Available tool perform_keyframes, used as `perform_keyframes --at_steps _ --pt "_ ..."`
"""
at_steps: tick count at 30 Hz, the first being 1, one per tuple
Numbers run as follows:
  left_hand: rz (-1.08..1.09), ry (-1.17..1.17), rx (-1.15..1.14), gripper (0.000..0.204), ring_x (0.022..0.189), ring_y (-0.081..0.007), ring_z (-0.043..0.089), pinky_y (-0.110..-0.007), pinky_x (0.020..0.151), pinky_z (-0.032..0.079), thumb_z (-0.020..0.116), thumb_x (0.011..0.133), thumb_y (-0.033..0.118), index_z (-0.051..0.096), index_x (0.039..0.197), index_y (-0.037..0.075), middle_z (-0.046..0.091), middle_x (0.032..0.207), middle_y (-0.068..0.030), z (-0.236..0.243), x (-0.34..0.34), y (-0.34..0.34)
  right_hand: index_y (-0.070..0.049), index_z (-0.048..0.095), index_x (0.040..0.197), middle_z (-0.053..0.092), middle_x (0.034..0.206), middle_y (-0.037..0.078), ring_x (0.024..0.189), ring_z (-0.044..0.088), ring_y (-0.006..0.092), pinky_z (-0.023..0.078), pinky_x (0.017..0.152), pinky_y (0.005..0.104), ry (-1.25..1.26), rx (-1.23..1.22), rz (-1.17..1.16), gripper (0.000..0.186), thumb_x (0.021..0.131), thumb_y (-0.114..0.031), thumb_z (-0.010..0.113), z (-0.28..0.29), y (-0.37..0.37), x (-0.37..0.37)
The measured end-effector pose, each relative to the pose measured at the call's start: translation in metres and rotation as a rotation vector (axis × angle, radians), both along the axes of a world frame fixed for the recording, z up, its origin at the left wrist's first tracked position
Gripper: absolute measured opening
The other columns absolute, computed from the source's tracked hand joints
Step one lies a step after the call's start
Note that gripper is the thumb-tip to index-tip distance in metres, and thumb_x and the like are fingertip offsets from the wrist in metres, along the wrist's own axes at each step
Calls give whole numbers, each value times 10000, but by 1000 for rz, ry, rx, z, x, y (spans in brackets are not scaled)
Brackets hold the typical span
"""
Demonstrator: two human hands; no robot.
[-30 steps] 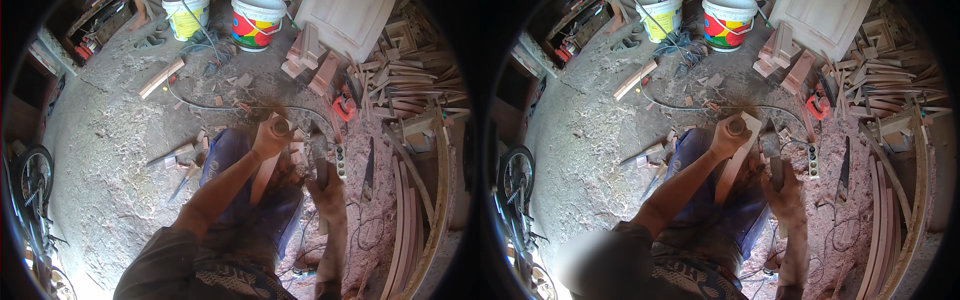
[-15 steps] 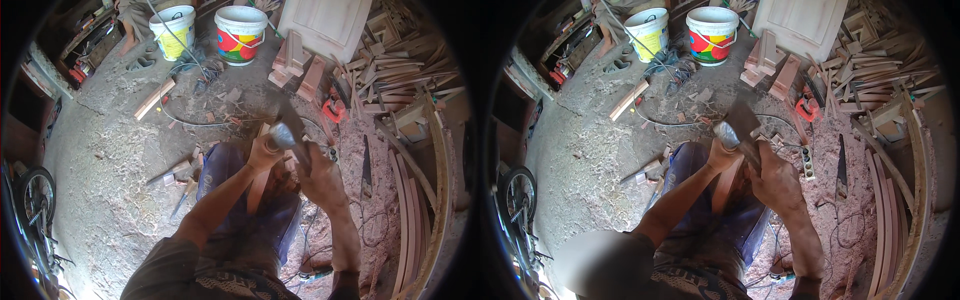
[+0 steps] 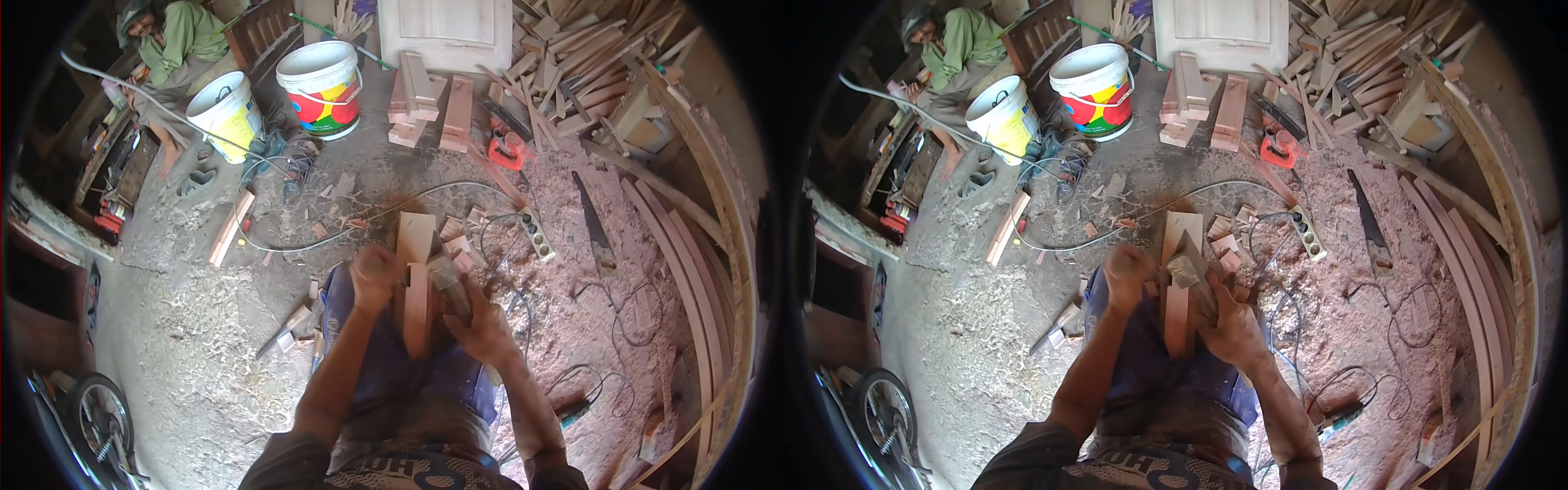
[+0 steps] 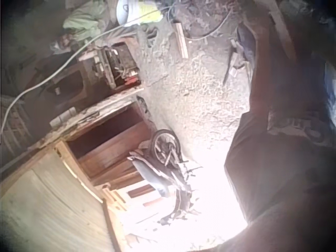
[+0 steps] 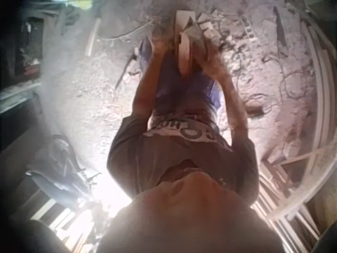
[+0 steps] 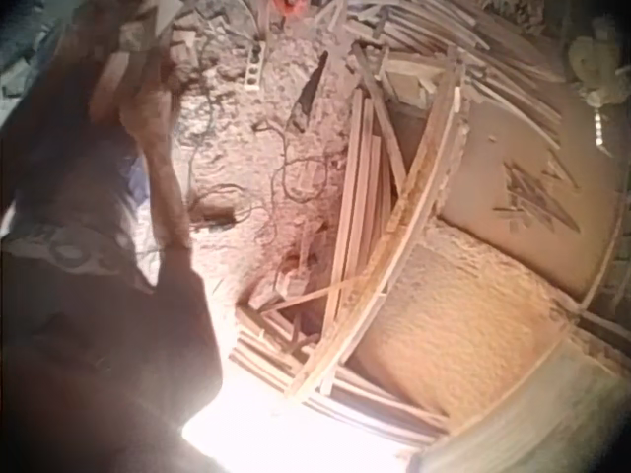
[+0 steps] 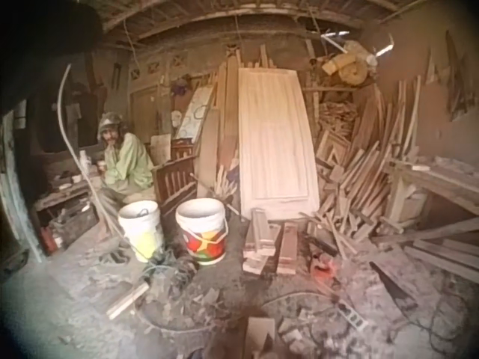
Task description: The person uses a hammer and a chisel to carve a piece of wood while sitting on a workshop floor. They repeatedly strike the chisel with the hammer and shift the wood by hand.
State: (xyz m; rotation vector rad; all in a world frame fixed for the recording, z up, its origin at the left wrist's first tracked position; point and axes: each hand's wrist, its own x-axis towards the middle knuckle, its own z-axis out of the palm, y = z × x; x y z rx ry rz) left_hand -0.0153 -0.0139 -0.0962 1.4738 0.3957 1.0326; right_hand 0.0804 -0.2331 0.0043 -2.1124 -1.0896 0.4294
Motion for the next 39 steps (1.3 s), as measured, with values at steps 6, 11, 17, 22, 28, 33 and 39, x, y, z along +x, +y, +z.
perform_keyframes --at_steps 6,11,17,22,28,33,39 --pt "256 -219 -565 138 518 -135 558 -290 465 440 715 844 67 578 853 47 602 678 -63 -14 23 88 -19 555 1207 660 783 175 733 680 313 534 673 416 370 70 -153 439 839 -156 752 4 -27 -15" --pt "-14 81 377 134 570 -183 580 -328 550 474 671 903 65 538 899 54 596 738 -63 36 40 3 -17 561 1120 641 871 51 821 639 122 505 659 298 591 183 -297 320 861 -88 735 -18 -49 -13" --pt "-646 -378 -655 129 710 -182 602 -400 760 528 643 934 90 534 1004 89 571 793 -28 107 54 -66 -40 581 1148 667 971 108 864 660 216 520 783 381 93 449 -176 351 854 -125 752 -5 -41 18" --pt "-820 -342 -655 268 964 -243 609 -447 889 495 589 989 212 545 1226 95 594 1100 -90 91 65 -50 -6 536 1289 681 922 212 869 692 358 521 770 426 258 308 -197 496 886 -212 739 4 -64 16" --pt "-188 582 -549 509 1049 -217 600 -417 929 469 596 979 439 561 1353 95 609 1241 -97 -66 50 51 31 514 1211 667 832 282 785 668 473 522 697 503 238 -20 -412 503 883 -292 716 -98 -125 -10" --pt "-182 877 -424 450 767 -139 562 -339 704 469 579 1007 418 705 1031 -13 654 893 -58 -141 42 16 16 502 1160 661 854 297 812 652 513 514 671 544 203 -28 -401 472 877 -290 723 -166 -147 -31" --pt "-153 771 -229 378 675 -150 567 -344 638 474 597 997 338 710 1049 -19 650 871 -70 -204 23 41 11 488 1151 657 849 255 792 663 470 513 636 508 152 -142 -319 430 891 -252 707 -150 -136 -28"
